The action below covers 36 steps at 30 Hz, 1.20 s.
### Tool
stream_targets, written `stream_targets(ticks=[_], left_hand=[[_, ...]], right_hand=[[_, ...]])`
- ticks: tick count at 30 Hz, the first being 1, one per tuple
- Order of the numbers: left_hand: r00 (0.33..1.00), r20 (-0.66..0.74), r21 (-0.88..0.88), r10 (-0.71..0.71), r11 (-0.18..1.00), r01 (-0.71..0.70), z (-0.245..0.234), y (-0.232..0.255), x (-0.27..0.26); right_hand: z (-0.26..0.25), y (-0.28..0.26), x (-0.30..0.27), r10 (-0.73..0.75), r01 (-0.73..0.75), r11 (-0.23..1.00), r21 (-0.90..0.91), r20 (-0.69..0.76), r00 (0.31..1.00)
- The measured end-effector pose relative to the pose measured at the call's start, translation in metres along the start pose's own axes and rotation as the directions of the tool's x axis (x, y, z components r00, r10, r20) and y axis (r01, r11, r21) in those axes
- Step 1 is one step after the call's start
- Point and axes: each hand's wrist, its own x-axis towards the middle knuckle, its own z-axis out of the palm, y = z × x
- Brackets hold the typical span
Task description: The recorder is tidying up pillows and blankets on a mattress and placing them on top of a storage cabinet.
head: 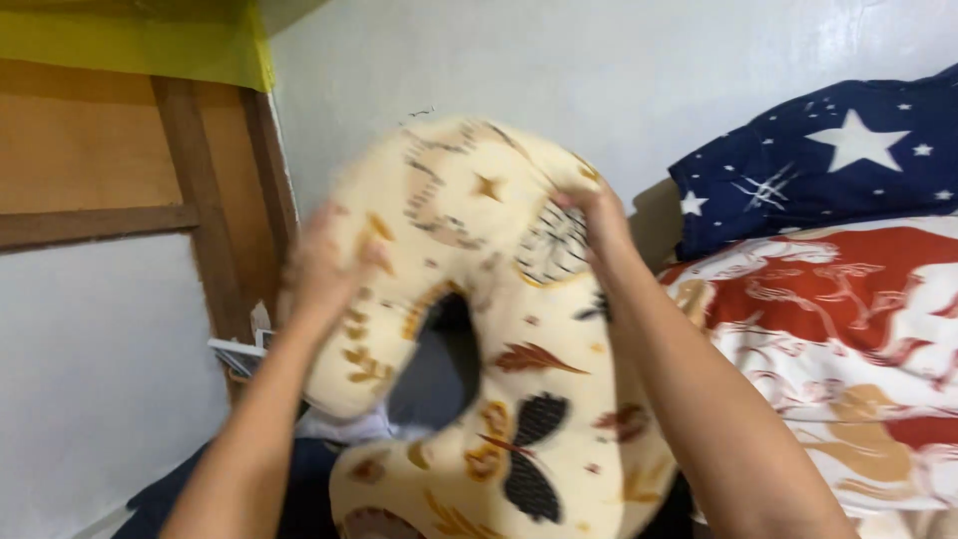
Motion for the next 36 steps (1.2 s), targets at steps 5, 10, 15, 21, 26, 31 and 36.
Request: stream_targets(ticks=[5,10,15,21,26,31,36], left_hand=[[0.898,0.429,0.022,0.096,0.993,-0.116,0.072,-0.006,-0.039],[0.795,0.605,0.245,-0.042,0.96,-0.136,0.088,0.005,-0.056],[0.834,0.551,0.155,-0.024,0.985,-0.074,0.097,-0.011,-0.063],[0.929,0.369,0.067,-0.023,0.998,-0.002,0.099,0.015,-0.077],[0.972,0.213,-0.167,0.096,0.984,-0.06,0.108,0.089,-0.107],[0.97,0.106,-0.45,0.219,0.88,-0.149,0.103,0.196,-0.146],[0.94,0.015,-0.604,0.342,0.752,-0.264,0.095,0.311,-0.193]], right_hand=[[-0.111,0.059,0.002,-0.062,-0.167,0.49,-0.855,-0.225,0.972],[-0.136,0.091,-0.017,-0.255,-0.163,-0.11,-0.98,-0.13,0.958],[-0.101,0.084,-0.045,-0.227,-0.049,-0.301,-0.952,0.022,0.974],[-0.102,0.08,-0.086,-0.212,0.081,-0.514,-0.854,0.217,0.953],[-0.05,0.023,-0.163,-0.179,0.102,-0.586,-0.804,0.251,0.951],[-0.047,-0.057,-0.24,-0.204,0.037,-0.739,-0.673,0.276,0.939],[-0.069,-0.159,-0.328,-0.276,-0.119,-0.799,-0.59,0.183,0.944]])
